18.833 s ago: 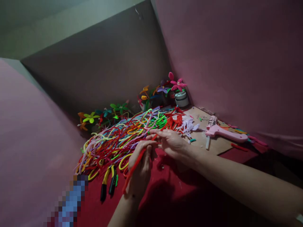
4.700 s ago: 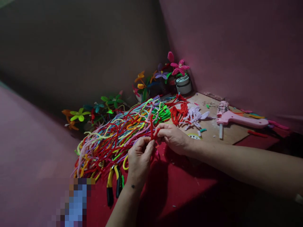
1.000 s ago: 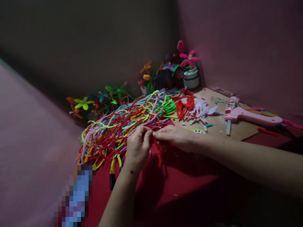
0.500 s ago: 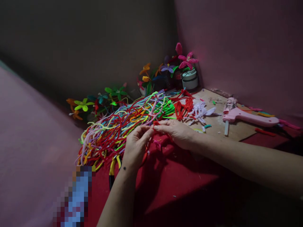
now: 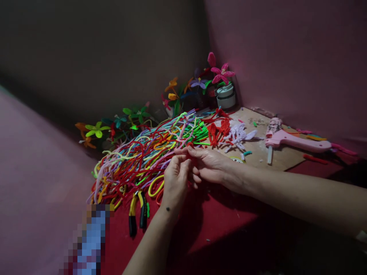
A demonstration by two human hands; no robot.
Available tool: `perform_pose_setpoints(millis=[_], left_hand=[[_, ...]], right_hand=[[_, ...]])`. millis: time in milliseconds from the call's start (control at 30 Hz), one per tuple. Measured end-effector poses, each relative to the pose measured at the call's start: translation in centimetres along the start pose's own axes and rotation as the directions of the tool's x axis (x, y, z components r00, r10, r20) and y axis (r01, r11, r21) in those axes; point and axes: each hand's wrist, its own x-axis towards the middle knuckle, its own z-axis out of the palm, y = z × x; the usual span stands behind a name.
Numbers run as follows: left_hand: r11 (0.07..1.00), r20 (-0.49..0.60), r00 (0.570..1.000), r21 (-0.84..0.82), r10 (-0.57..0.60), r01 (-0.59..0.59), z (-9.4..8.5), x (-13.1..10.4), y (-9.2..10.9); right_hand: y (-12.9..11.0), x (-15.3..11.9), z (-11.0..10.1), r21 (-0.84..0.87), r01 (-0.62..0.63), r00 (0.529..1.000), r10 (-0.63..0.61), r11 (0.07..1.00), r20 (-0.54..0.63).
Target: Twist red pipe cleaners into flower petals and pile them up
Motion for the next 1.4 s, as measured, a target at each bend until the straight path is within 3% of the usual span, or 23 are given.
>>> perform_pose_setpoints(millis=[133,333,500,567,667,800,1000,1133,1267,1400], left_hand=[[0.999,0.134,0.990,0.011,-0.045,0.044,0.1,0.1,-0.3],[0.997,0.113,0.991,-0.003,-0.073,0.074,-1.2,0.3,-0.6],[0.986,0.117,0.981,0.084,-0.157,0.147,-1.7,0.1,0.1],[0.981,0.112,0.980,0.126,-0.163,0.148,-1.6,0.0,0.4],[0.973,0.108,0.979,0.176,-0.171,0.151,-1.2,-0.1,0.7],[0.972,0.138,0.967,0.124,-0.216,0.199,-1.3,0.0,0.4],[0.970,0.106,0.971,0.134,-0.216,0.201,-1.7,0.4,-0.2],[0.977,0.119,0.978,0.144,-0.172,0.154,-1.5,0.1,0.1],[0.985,0.042,0.995,0.150,-0.090,0.082,-1.2,0.0,0.1],[0.995,0.059,0.993,-0.007,-0.099,0.100,-0.7,0.1,-0.1]], right_hand=[[0.3,-0.1,-0.1,-0.022,-0.004,1.000,0.005,1.000,0.024],[0.1,-0.1,0.1,0.010,0.055,0.998,-0.055,0.998,-0.025],[-1.3,-0.6,0.3,-0.214,0.256,0.950,-0.286,0.943,-0.123],[-1.4,-0.6,0.3,-0.256,0.274,0.936,-0.319,0.927,-0.153],[-1.1,-0.3,0.3,-0.248,0.257,0.921,-0.314,0.934,-0.232],[-0.7,0.0,0.2,-0.209,0.234,0.920,-0.285,0.950,-0.267],[-0.5,-0.1,-0.1,-0.199,0.186,0.970,-0.213,0.962,-0.120],[-0.6,0.0,-0.5,-0.254,0.246,0.933,-0.299,0.935,-0.198],[-0.6,0.2,-0.7,-0.271,0.276,0.910,-0.342,0.922,-0.234],[-0.6,0.4,-0.6,-0.170,0.269,0.886,-0.313,0.948,-0.342]])
